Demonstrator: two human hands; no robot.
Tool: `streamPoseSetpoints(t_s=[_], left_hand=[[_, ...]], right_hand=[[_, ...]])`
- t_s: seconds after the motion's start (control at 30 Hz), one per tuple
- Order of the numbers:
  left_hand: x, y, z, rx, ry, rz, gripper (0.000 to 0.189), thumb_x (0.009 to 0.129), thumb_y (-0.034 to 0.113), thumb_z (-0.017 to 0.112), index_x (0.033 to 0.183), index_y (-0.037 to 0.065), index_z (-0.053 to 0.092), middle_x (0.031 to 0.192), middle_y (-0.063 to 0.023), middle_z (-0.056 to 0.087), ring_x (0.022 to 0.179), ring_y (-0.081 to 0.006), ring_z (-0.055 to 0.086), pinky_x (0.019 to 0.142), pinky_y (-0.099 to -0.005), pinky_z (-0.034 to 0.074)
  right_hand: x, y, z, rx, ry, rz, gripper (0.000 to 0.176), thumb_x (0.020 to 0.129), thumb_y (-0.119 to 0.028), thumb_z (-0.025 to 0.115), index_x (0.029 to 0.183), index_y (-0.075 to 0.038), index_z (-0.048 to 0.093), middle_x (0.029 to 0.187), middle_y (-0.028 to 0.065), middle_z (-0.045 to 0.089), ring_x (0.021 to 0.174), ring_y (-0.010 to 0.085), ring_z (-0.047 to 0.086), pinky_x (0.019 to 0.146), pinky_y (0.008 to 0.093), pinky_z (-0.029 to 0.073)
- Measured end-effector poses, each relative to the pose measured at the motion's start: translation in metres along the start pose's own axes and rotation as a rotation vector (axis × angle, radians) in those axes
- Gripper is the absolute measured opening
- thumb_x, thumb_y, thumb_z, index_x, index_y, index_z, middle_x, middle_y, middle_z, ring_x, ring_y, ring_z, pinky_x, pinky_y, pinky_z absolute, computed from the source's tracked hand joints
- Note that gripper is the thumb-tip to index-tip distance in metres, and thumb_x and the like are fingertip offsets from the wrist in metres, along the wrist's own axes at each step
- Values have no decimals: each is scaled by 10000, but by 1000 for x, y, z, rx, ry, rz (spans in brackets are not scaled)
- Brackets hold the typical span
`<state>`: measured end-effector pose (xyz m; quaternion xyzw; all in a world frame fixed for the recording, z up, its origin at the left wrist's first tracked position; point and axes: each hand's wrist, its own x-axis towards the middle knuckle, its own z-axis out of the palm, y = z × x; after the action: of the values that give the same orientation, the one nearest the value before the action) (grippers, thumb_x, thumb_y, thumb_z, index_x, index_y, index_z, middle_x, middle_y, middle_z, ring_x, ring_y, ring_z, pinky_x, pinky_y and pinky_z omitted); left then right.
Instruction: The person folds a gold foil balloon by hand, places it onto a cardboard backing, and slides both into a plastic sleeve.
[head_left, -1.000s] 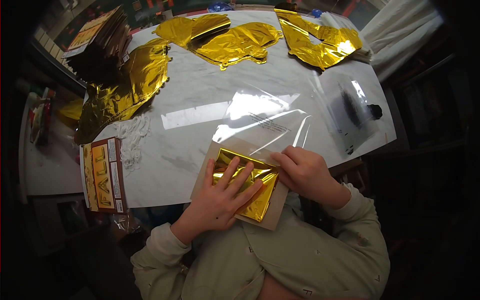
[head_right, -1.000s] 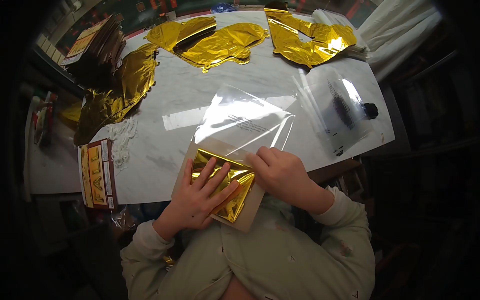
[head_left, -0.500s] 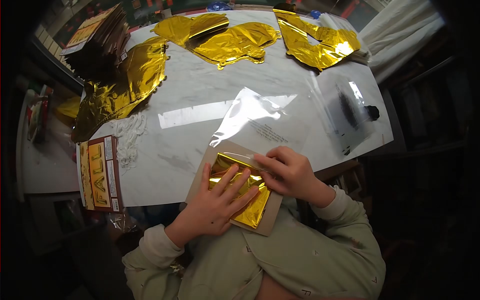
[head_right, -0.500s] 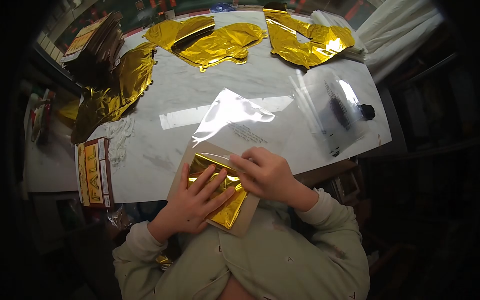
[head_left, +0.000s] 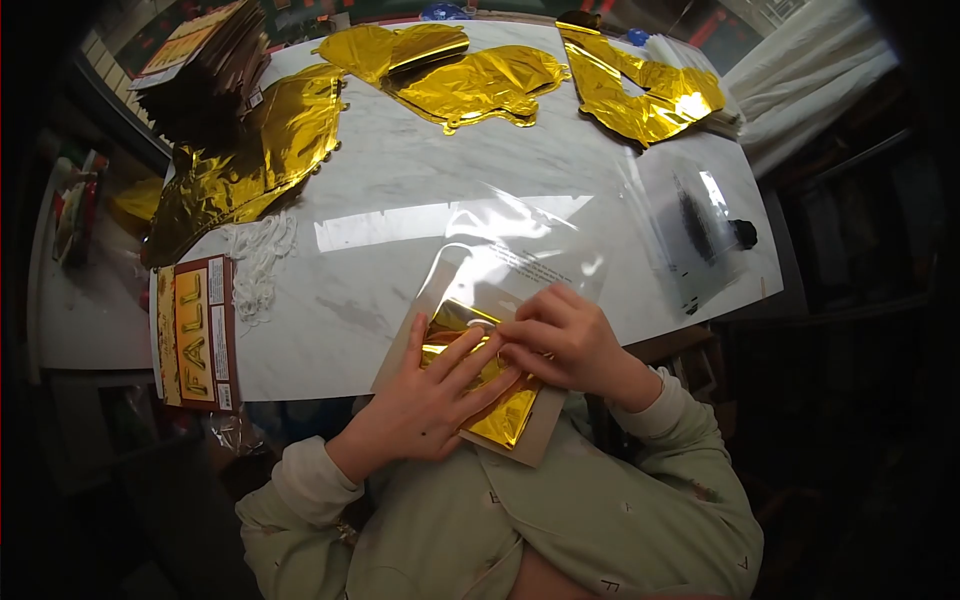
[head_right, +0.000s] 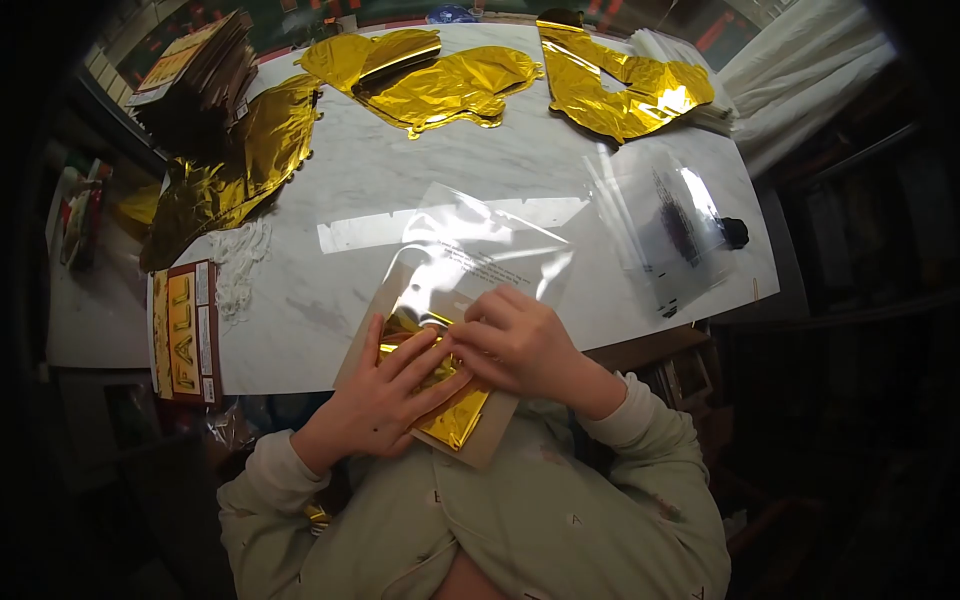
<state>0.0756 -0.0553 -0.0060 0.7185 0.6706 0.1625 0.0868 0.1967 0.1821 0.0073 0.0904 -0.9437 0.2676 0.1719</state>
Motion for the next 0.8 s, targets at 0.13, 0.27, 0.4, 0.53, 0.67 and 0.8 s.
streamPoseSetpoints(t_s=[0.13,0.27,0.4,0.53,0.67,0.8], left_hand=[[1,-3,3,-15,34,6,813,847,346,697,1616,237,456,1556,-149,467,1492,-351,414,1186,-822,162],[4,0,-3,37,27,-20,753,880,332,682,1597,224,481,1499,-126,506,1444,-319,460,1206,-789,198],[-11,2,2,172,221,70,555,902,237,679,1453,190,638,1384,-56,615,1283,-218,596,1168,-656,398],[-36,6,13,185,416,197,316,877,171,747,1190,193,788,1187,25,707,982,-139,643,887,-373,538],[-39,10,19,157,457,153,334,820,137,724,1142,140,815,1114,6,744,900,-138,660,773,-288,574],[-32,16,26,127,511,123,361,745,105,737,1091,134,833,1093,10,741,873,-145,634,712,-290,555]], right_hand=[[6,16,-4,171,-114,12,421,1006,-197,628,1402,-55,655,1471,173,589,1398,424,512,1173,494,408],[3,24,8,82,-302,-8,571,1054,-202,577,1600,-80,465,1666,134,438,1566,377,360,1264,504,305],[2,21,12,-7,-263,-18,572,1052,-212,591,1593,-70,469,1670,112,439,1557,335,388,1268,507,299],[1,22,11,-46,-270,-30,602,1058,-250,591,1615,-85,435,1688,101,412,1557,326,386,1264,499,298],[11,13,0,-44,-297,13,630,1083,-337,538,1642,-88,384,1715,95,365,1573,315,351,1271,496,262],[29,19,-8,-109,-454,14,659,1107,-418,441,1667,-89,328,1748,98,291,1601,298,289,1288,498,197]])
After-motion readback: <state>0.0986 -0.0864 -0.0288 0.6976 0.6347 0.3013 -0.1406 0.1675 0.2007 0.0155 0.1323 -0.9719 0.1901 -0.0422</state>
